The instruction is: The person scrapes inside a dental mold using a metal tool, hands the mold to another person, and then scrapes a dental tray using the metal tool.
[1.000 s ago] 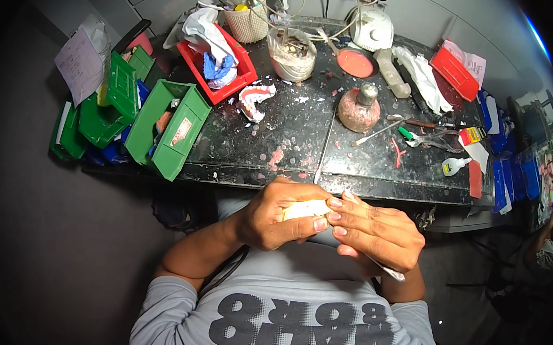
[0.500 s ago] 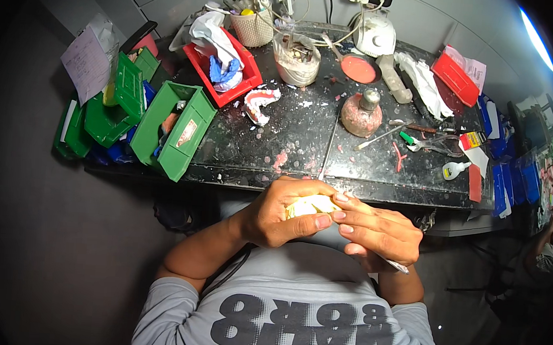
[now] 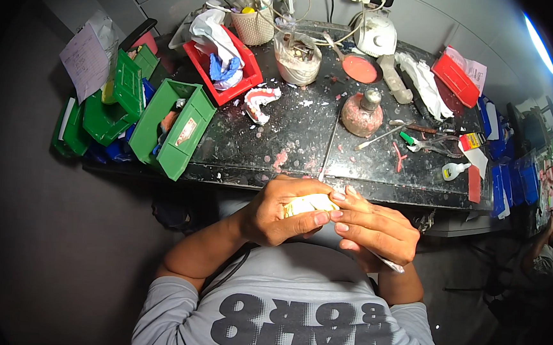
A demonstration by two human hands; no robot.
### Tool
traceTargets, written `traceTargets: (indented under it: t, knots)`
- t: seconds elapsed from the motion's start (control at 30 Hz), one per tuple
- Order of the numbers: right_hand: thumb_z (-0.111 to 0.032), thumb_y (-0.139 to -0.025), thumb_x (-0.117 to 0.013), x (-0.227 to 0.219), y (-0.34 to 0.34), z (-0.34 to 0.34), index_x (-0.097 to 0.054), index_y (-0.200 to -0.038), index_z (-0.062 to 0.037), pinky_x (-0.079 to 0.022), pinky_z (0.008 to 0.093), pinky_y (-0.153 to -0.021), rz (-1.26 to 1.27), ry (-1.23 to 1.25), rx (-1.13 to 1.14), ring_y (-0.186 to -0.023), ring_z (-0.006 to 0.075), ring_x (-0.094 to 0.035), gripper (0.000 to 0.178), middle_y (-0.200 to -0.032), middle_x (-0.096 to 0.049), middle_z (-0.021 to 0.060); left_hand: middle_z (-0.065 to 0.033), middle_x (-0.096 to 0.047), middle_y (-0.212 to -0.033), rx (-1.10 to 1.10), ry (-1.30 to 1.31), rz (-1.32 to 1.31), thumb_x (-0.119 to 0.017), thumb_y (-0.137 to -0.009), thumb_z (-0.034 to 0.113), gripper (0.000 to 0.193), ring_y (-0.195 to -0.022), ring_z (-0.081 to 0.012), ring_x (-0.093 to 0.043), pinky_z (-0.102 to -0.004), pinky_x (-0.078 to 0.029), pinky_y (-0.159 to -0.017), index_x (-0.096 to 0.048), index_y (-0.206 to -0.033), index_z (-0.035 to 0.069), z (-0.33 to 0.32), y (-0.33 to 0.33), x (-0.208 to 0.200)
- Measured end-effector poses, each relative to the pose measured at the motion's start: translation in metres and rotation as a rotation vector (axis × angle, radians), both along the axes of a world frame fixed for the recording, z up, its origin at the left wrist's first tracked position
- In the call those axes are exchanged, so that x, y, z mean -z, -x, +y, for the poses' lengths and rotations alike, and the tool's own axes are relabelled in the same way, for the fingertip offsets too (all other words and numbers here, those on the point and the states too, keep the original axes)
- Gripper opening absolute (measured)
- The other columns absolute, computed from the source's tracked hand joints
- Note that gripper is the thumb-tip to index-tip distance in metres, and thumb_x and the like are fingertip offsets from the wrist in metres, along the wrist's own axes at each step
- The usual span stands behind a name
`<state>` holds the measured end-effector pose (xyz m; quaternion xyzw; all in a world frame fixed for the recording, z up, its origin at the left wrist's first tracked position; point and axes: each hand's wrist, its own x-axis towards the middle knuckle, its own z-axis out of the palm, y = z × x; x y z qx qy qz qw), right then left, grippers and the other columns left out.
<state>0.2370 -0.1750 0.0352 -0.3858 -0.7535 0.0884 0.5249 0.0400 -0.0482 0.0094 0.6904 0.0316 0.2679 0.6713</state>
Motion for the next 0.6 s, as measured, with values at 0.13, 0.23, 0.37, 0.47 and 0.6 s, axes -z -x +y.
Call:
traceTargets:
  t: [0.13,0.23,0.37,0.47,0.6]
  knots:
    - [-0.008,-0.078,-0.087,-0.0021,0.002,-0.001,-0.077,-0.103,0.0023,-0.06,0.0527,-0.1,-0.033,0.009,0.026,-0.113,0.0368,-0.074,0.029,-0.106,-0.078,0.0187,-0.0047,-0.067,-0.072,0.002,-0.012,-0.007,-0.067,-0.099,0.009,0.029,-0.058,-0.0102,-0.062,-0.0274,-0.049,-0.055,-0.065,-0.122,-0.007,0.0008,-0.0006,0.0034]
    - [-0.008,-0.078,-0.087,-0.0028,0.0035,-0.0015,-0.077,-0.104,0.0028,-0.06,0.052,-0.1,-0.032,0.019,0.041,-0.113,0.0362,-0.074,0.03,-0.107,-0.078,0.0191,-0.0046,-0.067,-0.072,-0.002,-0.018,0.017,-0.067,-0.099,0.01,0.029,-0.058,-0.0098,-0.062,-0.0273,-0.049,-0.054,-0.065,-0.122,-0.007,0.0013,-0.0003,0.0006]
    - [-0.007,-0.078,-0.087,-0.0016,0.0036,-0.0016,-0.077,-0.104,0.0032,-0.06,0.0514,-0.1,-0.039,0.02,0.057,-0.113,0.0363,-0.074,0.03,-0.107,-0.078,0.0192,-0.0046,-0.067,-0.073,-0.003,-0.005,0.047,-0.066,-0.1,0.011,0.028,-0.057,-0.0093,-0.061,-0.0267,-0.049,-0.054,-0.065,-0.122,-0.007,0.0014,-0.0003,-0.0019]
    - [-0.006,-0.078,-0.087,-0.0004,0.0034,-0.0004,-0.077,-0.105,0.0038,-0.06,0.0508,-0.1,-0.053,0.002,0.068,-0.112,0.0362,-0.074,0.03,-0.107,-0.078,0.0192,-0.0049,-0.068,-0.075,0.008,0.024,0.064,-0.066,-0.101,0.011,0.028,-0.058,-0.0093,-0.061,-0.0261,-0.049,-0.055,-0.065,-0.122,-0.007,0.0014,-0.0006,-0.0032]
    - [-0.005,-0.08,-0.087,0.0047,-0.001,0.0034,-0.076,-0.104,0.0047,-0.062,0.0485,-0.096,-0.048,-0.035,0.059,-0.109,0.0356,-0.076,0.028,-0.106,-0.078,0.0199,-0.0085,-0.07,-0.086,0.029,0.133,0.151,-0.065,-0.1,0.012,0.033,-0.067,-0.0101,-0.063,-0.026,-0.049,-0.059,-0.064,-0.125,-0.009,0.0008,0.0012,-0.006]
